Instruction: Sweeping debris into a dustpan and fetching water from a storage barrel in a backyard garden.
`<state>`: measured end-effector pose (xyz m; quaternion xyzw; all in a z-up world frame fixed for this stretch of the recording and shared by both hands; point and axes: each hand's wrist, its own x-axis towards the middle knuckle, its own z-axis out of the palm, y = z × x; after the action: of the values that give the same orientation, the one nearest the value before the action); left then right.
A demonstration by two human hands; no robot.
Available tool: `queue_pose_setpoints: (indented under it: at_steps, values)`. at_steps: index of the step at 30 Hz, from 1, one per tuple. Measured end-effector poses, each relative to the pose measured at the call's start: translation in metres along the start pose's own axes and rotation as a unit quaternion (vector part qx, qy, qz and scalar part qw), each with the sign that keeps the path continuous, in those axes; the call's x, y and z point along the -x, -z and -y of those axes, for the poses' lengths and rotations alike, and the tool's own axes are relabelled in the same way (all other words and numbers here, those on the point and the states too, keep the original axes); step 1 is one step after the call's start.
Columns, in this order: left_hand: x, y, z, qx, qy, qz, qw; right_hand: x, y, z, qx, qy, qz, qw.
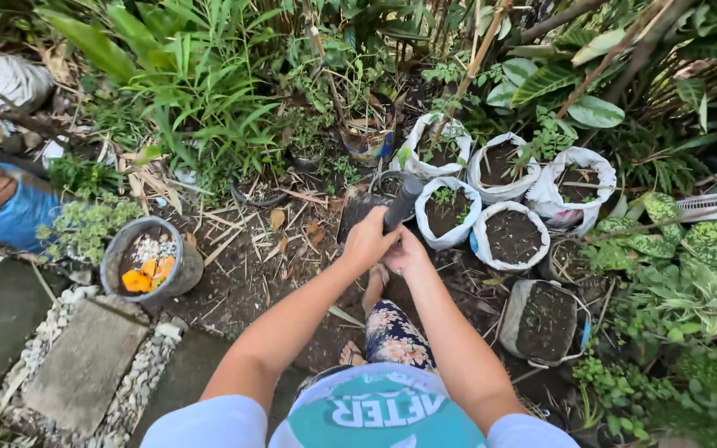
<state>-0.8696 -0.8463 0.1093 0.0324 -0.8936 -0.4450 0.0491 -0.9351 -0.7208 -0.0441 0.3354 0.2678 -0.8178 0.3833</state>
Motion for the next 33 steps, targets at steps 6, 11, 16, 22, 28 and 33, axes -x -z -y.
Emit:
queue_pose_setpoints:
  at_steps: [6, 11, 16, 22, 28, 33]
  values:
    - [-0.114, 0.010, 0.027, 0.011, -0.008, -0.021, 1.000, -0.112, -0.027, 0.076, 0.009, 0.036, -0.001, 0.999]
    - [-0.244, 0.009, 0.027, 0.013, -0.036, -0.006, 0.999, -0.155, -0.097, 0.170, -0.009, 0.066, 0.030, 0.997]
    - [-0.357, 0.013, 0.021, 0.000, -0.076, -0.022, 0.997, -0.214, -0.157, 0.260, -0.040, 0.063, -0.022, 0.997]
    - [-0.440, 0.020, -0.003, 0.020, -0.111, -0.037, 0.993, -0.304, -0.193, 0.338, -0.010, 0.204, 0.243, 0.948]
    - [-0.537, 0.025, 0.003, 0.055, -0.094, -0.009, 0.994, -0.358, -0.236, 0.417, -0.121, 0.157, 0.178, 0.964]
    - [-0.626, 0.016, 0.042, 0.077, -0.186, -0.033, 0.979, -0.470, -0.233, 0.473, -0.138, 0.230, 0.205, 0.941]
